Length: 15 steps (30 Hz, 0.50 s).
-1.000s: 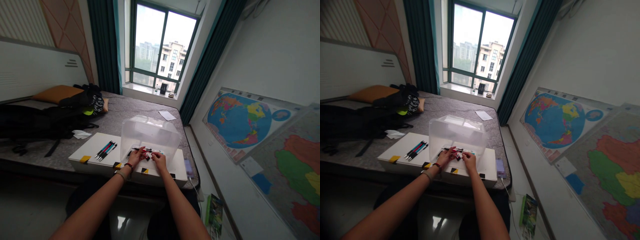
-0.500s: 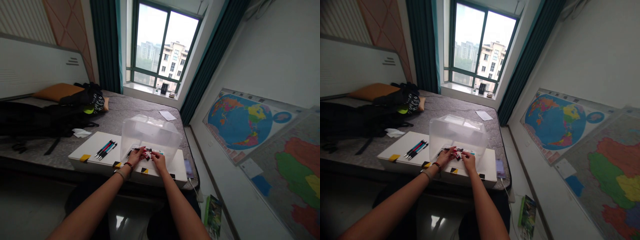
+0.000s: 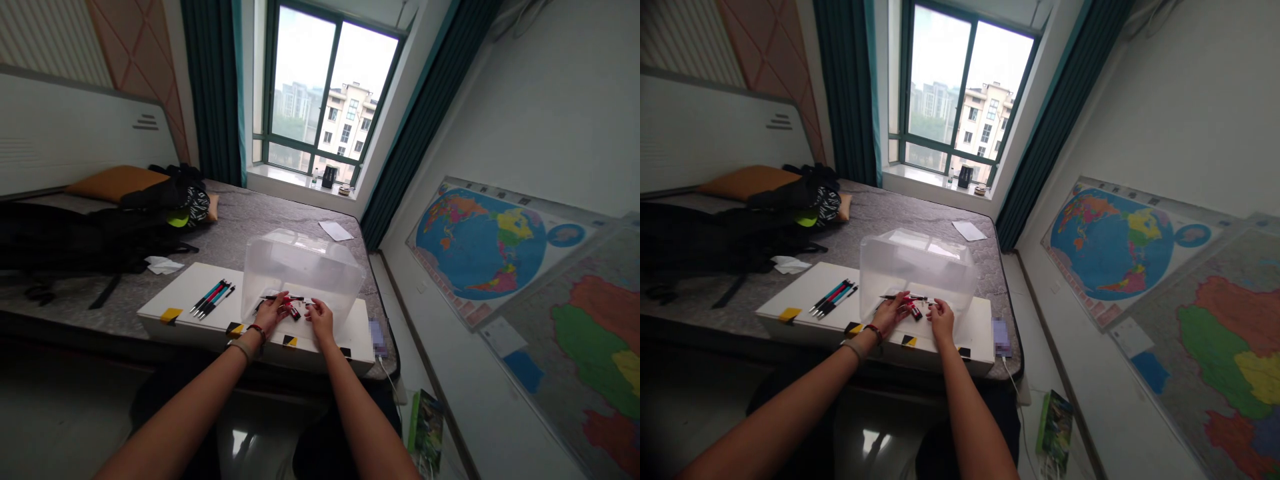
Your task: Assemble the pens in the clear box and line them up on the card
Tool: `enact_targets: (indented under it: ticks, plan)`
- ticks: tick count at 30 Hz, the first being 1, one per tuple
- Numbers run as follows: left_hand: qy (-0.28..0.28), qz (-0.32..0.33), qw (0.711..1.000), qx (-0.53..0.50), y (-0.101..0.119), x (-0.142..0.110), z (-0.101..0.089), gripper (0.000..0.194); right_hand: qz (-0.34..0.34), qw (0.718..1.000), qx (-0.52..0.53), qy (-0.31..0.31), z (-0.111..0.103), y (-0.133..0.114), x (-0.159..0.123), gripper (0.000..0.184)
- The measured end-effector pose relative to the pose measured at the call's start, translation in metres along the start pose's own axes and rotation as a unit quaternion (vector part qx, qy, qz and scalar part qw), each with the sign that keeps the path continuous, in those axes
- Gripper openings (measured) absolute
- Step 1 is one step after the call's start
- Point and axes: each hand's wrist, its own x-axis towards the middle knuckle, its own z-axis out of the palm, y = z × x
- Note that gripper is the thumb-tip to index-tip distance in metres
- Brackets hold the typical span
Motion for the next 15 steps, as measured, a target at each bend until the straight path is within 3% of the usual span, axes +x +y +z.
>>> enact_targets:
  ticks: [6,12,15]
  plan:
    - [-0.012,-0.001,1.000,-0.022,0.004,-0.003,0.001,0.043,0.007,1.000,-0.009,0.017,0.002,0.005,0.005,0.029]
    - [-0.019,0.001,0.999,-0.026,0.004,-0.004,0.001,0.044,0.030,0.993,-0.109,-0.008,0.005,0.005,0.015,0.021]
    - [-0.017,0.000,1.000,-0.022,0.006,-0.005,0.001,0.043,0.000,0.981,-0.194,0.028,0.001,-0.005,0.023,0.022]
